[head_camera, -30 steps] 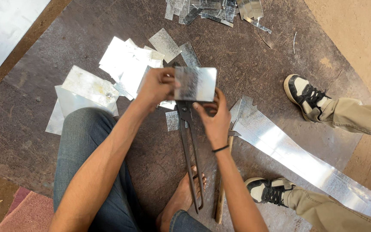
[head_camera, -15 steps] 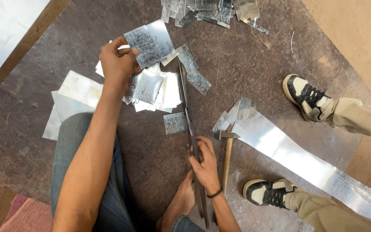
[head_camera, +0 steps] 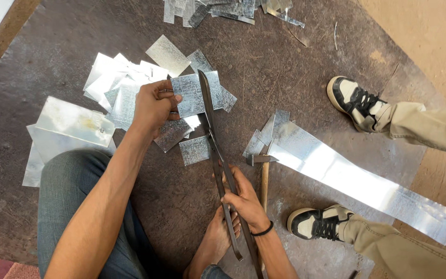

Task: The person sits on the floor and cuts a long galvanized sheet-metal strip into small rectangular pieces using large hand shears, cutting one piece at a time and setting the cut pieces on a growing pile beside them.

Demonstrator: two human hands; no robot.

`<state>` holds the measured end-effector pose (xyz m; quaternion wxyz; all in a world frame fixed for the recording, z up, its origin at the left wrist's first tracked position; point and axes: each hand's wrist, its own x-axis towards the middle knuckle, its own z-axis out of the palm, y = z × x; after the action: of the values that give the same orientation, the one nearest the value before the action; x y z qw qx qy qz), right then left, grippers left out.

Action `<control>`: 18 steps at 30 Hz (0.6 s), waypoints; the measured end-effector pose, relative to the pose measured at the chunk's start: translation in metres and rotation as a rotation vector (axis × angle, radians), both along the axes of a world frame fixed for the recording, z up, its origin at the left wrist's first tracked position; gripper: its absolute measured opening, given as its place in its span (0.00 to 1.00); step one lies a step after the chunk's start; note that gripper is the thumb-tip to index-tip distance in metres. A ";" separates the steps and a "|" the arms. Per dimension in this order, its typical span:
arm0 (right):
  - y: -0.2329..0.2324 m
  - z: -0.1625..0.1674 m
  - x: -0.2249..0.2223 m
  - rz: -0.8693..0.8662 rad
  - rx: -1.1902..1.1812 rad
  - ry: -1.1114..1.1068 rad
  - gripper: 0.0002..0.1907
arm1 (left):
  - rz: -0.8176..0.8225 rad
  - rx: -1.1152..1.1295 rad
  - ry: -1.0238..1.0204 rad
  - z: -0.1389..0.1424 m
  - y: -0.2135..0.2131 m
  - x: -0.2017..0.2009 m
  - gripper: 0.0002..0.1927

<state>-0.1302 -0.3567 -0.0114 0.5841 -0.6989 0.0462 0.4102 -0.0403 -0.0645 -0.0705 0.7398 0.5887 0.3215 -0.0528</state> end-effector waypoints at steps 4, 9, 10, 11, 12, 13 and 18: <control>0.002 -0.004 -0.001 0.037 -0.025 -0.118 0.33 | -0.010 0.010 -0.028 0.001 -0.003 -0.004 0.11; 0.005 -0.017 -0.004 0.089 -0.419 -0.017 0.30 | -0.008 0.028 -0.031 0.003 -0.003 -0.007 0.11; 0.005 -0.020 -0.005 0.137 -0.435 -0.005 0.29 | -0.017 0.049 -0.020 0.003 -0.004 -0.008 0.11; 0.005 -0.023 -0.005 0.188 -0.449 0.005 0.32 | -0.022 0.072 -0.013 0.004 -0.004 -0.008 0.10; 0.006 -0.025 -0.006 0.205 -0.470 -0.010 0.31 | -0.015 0.066 -0.015 0.004 -0.004 -0.009 0.11; 0.007 -0.027 -0.007 0.221 -0.494 -0.022 0.30 | -0.010 0.058 -0.015 0.004 -0.004 -0.009 0.12; 0.012 -0.032 -0.013 0.271 -0.614 -0.246 0.30 | -0.033 0.059 0.011 0.002 -0.005 -0.010 0.11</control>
<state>-0.1433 -0.3446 -0.0437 0.2886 -0.8857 0.0036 0.3636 -0.0500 -0.0692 -0.0689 0.7195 0.6151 0.3169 -0.0588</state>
